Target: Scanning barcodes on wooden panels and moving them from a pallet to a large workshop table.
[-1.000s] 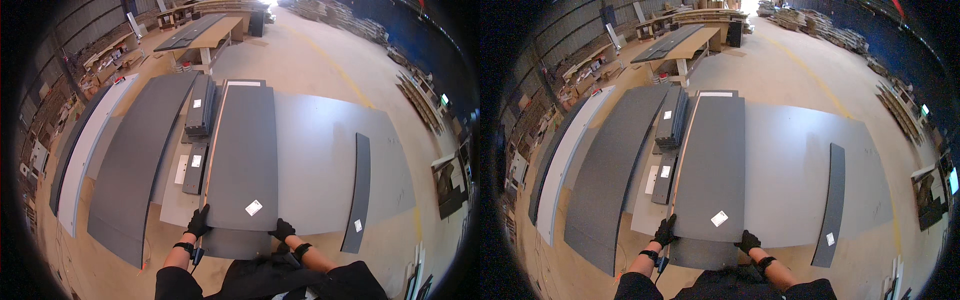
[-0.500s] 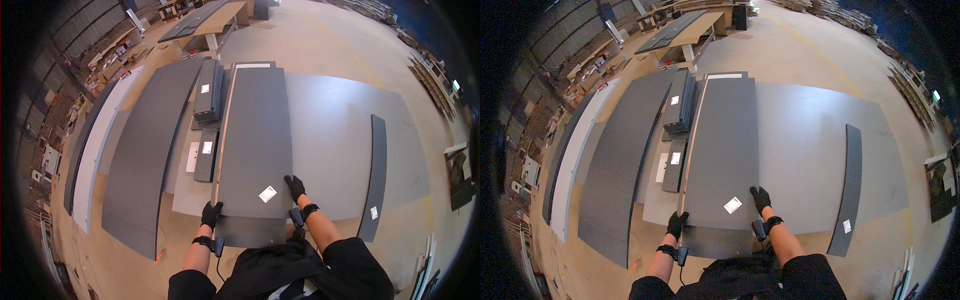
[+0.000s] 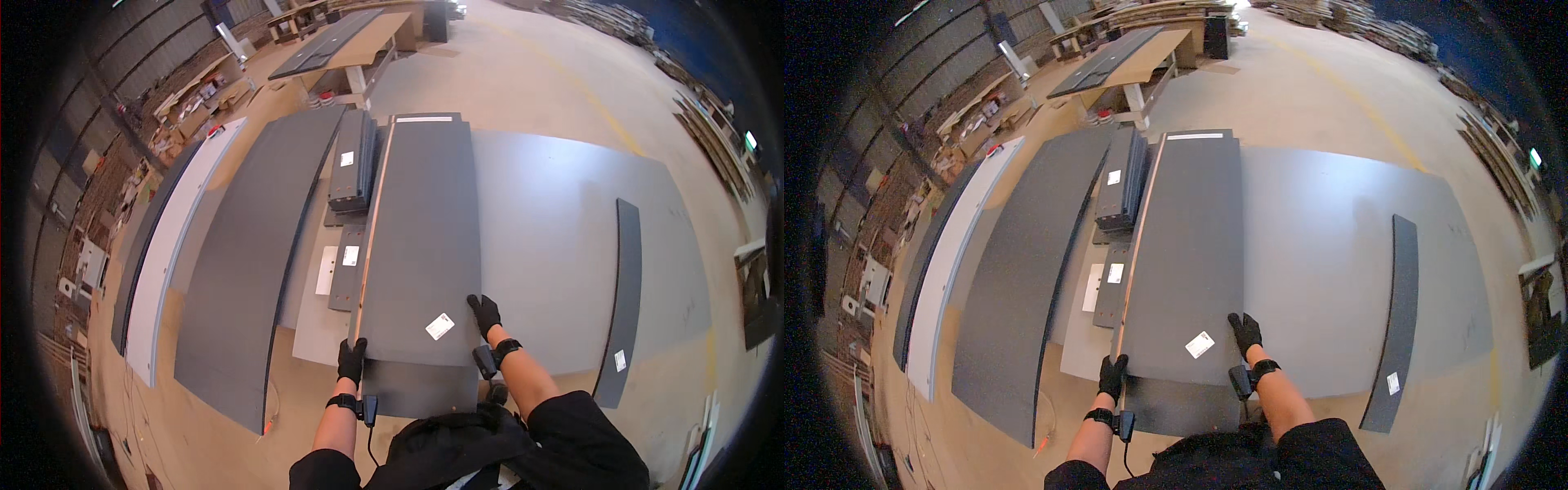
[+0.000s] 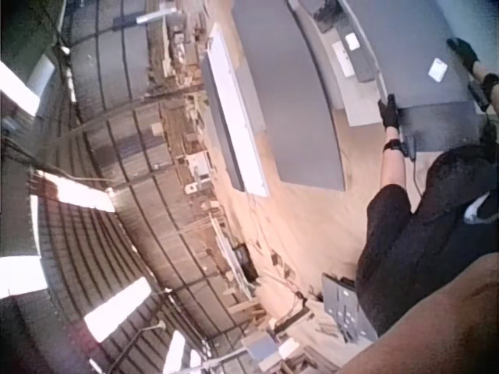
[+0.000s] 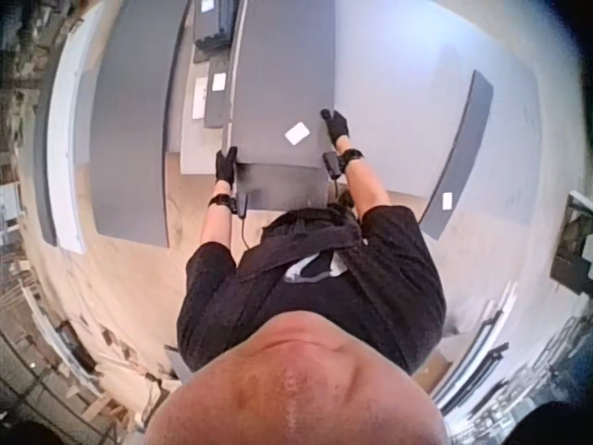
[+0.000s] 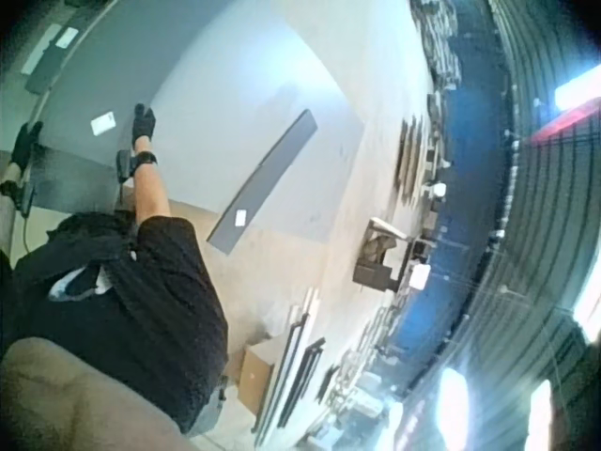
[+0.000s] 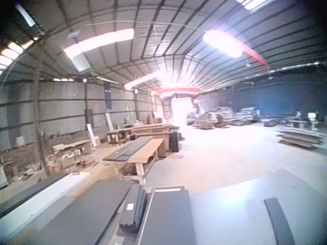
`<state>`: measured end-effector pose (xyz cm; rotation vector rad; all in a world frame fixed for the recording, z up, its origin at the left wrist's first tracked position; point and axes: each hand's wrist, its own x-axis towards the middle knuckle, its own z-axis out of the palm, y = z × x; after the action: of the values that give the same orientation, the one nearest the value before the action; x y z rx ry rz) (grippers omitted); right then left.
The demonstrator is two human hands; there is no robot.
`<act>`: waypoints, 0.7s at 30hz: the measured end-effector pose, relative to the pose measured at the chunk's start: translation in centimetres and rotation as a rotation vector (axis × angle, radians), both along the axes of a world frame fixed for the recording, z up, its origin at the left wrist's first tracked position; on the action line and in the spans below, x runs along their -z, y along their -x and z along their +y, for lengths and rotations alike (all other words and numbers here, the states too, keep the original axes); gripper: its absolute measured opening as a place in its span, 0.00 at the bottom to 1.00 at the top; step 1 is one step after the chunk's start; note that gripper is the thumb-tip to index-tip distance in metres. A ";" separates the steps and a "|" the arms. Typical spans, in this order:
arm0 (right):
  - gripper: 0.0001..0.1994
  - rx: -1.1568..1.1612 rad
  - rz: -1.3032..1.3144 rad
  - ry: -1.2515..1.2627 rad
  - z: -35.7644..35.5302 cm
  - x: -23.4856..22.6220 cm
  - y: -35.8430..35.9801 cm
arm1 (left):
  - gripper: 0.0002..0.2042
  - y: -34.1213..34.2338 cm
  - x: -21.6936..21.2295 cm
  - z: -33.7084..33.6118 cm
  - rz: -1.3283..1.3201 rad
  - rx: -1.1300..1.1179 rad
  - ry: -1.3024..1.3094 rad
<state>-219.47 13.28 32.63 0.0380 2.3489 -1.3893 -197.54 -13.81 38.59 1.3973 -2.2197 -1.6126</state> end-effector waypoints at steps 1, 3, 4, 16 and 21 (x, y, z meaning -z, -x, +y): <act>0.30 0.023 -0.001 -0.003 1.0 0.2 -0.3 | 0.31 0.4 -0.7 0.8 0.000 -0.004 -0.023; 0.25 -0.117 0.113 -0.047 1.4 -0.8 -1.0 | 0.31 -0.7 0.1 0.0 0.015 -0.014 0.003; 0.19 -0.127 0.134 0.082 3.6 1.2 -1.1 | 0.30 -0.4 0.9 -0.1 0.028 -0.016 0.013; 0.36 0.920 -0.081 -0.872 48.4 1.0 -17.1 | 0.26 -1.1 2.1 2.4 0.112 -0.272 -0.065; 0.32 0.380 -0.422 -0.646 54.0 5.2 -17.9 | 0.30 -5.6 4.2 1.0 -0.069 -0.106 0.201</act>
<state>-201.56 67.26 27.42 0.9023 2.3735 -0.6060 -191.93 -12.77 34.37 1.5060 -2.2293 -1.2874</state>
